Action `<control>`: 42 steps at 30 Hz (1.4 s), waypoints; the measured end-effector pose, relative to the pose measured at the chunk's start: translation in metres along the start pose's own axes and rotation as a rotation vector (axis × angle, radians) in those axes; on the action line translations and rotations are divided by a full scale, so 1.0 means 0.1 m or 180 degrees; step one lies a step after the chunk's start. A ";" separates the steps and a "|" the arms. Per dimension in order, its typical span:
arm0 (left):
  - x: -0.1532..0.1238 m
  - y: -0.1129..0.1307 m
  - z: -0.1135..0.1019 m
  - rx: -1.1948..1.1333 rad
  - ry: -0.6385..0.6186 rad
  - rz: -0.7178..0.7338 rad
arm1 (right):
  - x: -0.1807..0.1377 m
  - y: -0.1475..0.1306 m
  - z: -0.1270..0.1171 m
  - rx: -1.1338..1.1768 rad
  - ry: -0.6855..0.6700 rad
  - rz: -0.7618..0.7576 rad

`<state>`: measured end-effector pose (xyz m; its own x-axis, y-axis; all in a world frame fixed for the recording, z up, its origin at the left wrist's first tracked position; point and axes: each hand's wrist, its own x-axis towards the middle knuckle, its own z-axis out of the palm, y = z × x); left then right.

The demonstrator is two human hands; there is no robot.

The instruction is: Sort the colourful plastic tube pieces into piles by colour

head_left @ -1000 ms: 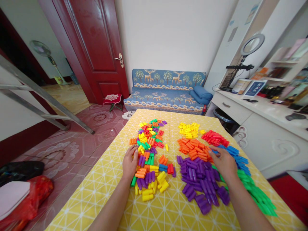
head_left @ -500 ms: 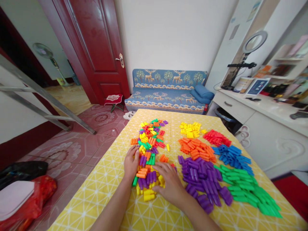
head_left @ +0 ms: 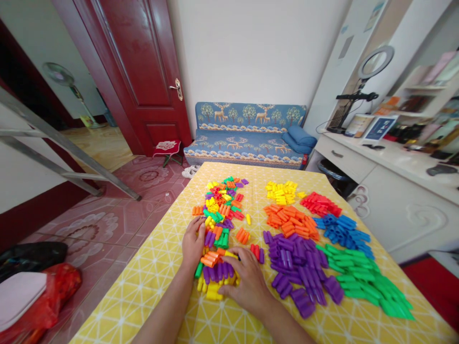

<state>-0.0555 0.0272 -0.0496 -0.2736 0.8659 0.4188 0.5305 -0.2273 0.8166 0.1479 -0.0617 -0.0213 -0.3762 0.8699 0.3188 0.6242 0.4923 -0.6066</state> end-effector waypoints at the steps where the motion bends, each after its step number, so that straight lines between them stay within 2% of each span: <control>1: 0.00 0.00 0.00 -0.0011 -0.0004 0.0004 | -0.02 0.00 0.01 0.0032 0.0060 -0.0014; 5: -0.01 -0.01 0.00 -0.0027 -0.0004 0.0001 | -0.06 0.00 0.03 0.0029 0.0148 -0.0036; 11: -0.01 -0.01 0.00 -0.0014 -0.0004 -0.0010 | -0.04 -0.06 -0.06 -0.0177 -0.0351 -0.0013; 14: -0.01 0.00 -0.01 -0.0006 -0.0011 -0.0018 | -0.04 -0.06 -0.07 -0.0212 -0.0390 -0.0024; 17: -0.01 0.00 -0.01 -0.0018 -0.0012 -0.0008 | -0.06 -0.01 -0.02 -0.0200 -0.0168 -0.0157; 21: -0.01 -0.02 0.00 -0.0020 -0.0014 0.0013 | -0.09 0.06 0.05 -0.0115 0.0336 -0.0371; 26: -0.02 -0.02 0.00 -0.0013 0.0009 -0.0002 | -0.09 0.10 0.06 -0.0082 0.0900 -0.0114; 29: -0.01 -0.02 0.00 0.0011 0.0012 -0.0016 | -0.08 0.10 0.02 -0.0071 0.1017 -0.0049; 35: -0.01 -0.04 0.01 0.0028 -0.0005 0.0001 | -0.07 0.08 -0.03 0.0116 0.1301 -0.0222; 42: -0.01 -0.03 0.00 0.0032 0.0000 -0.0012 | -0.11 0.14 -0.04 0.0537 0.1193 0.0120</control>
<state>-0.0561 0.0266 -0.0524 -0.2756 0.8667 0.4157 0.5374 -0.2197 0.8142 0.1632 -0.0641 -0.0303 -0.0604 0.8529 0.5185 0.5002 0.4754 -0.7237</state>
